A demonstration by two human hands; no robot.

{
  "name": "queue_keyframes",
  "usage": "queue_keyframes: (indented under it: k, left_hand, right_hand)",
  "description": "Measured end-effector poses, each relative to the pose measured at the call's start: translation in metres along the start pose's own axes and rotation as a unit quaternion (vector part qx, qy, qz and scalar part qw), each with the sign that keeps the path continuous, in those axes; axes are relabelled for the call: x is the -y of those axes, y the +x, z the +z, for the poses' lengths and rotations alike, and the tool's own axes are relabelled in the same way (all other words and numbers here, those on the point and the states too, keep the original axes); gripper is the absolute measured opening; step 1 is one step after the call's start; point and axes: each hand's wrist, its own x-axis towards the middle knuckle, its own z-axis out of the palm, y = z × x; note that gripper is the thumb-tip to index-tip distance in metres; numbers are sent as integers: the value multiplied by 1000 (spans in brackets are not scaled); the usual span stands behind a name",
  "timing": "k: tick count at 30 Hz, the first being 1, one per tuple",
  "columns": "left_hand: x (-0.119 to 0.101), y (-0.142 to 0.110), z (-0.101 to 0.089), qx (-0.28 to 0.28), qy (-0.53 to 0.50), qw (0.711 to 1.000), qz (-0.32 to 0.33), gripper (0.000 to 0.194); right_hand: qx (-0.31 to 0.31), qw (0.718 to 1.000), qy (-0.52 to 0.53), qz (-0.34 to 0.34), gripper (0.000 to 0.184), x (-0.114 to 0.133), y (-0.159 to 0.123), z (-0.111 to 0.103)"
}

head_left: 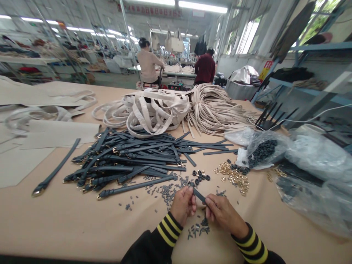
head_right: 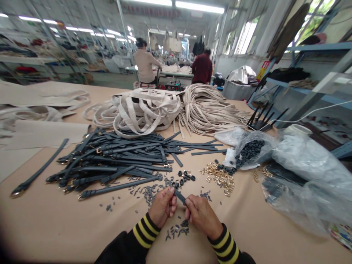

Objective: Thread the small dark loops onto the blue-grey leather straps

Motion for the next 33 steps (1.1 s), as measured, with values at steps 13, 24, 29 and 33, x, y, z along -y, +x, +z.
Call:
queue_keyframes:
  k: [13,24,29,33]
  left_hand:
    - [-1,-1,2,-9,3,1000,-8,33]
    - [8,4,-1,11,58,998,10,33]
    - [11,5,-2,-4,126,991,53,30]
    - [7,-3,1,-60,284,932,216,17]
  right_hand:
    - [1,1000,0,13,40,0,0,-1]
    - [-7,996,86,23,17,1,5,3]
    - [4,985,171,16,17,8,6,7]
    - [5,984,173,30,18,6,2,5]
